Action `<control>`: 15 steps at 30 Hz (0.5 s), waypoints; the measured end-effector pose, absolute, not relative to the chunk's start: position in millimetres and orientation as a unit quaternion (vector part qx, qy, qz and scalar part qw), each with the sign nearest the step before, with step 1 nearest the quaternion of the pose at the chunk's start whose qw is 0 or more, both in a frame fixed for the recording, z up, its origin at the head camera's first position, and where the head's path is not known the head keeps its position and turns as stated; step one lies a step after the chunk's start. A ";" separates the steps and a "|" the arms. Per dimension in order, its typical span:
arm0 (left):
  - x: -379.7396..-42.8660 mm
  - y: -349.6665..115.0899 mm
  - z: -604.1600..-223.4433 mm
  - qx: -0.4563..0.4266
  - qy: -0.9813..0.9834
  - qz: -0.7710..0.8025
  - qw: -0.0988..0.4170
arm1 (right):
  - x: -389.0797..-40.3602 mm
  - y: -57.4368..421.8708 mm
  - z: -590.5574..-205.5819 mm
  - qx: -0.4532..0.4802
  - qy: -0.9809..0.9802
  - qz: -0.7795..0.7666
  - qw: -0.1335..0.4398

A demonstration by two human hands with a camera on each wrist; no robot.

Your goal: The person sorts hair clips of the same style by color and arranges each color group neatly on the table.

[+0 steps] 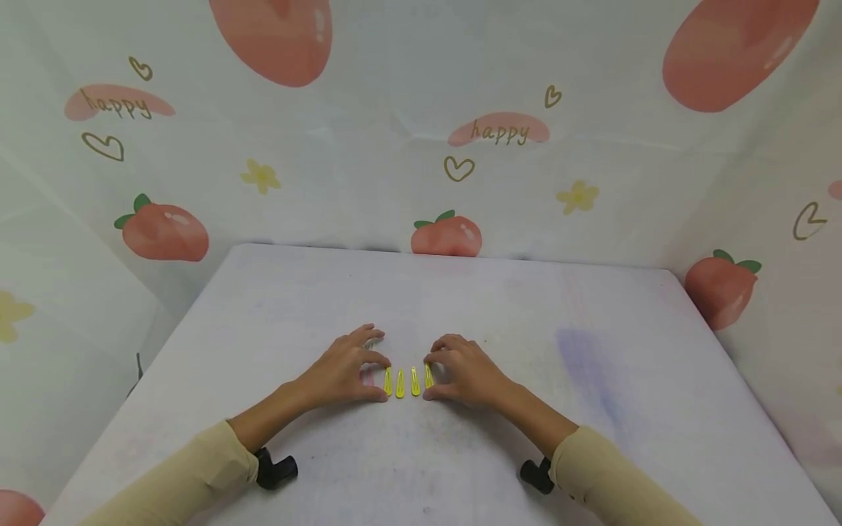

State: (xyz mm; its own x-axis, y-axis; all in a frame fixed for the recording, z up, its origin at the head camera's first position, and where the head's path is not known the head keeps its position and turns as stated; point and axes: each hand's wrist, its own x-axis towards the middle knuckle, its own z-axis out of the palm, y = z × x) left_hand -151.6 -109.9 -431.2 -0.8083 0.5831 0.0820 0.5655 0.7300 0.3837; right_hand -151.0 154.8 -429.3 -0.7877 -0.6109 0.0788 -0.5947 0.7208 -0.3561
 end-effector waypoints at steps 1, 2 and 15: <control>-151.7 -109.9 -431.5 0.308 0.930 0.200 0.023 | -151.0 155.1 -428.8 -0.322 0.928 -0.184 0.025; -151.9 -109.9 -431.4 0.308 0.930 0.202 0.025 | -151.0 155.7 -428.1 -0.319 0.929 -0.183 0.028; -161.8 -117.6 -419.8 0.323 0.924 0.194 0.062 | -173.1 212.2 -398.7 -0.236 0.950 -0.203 0.004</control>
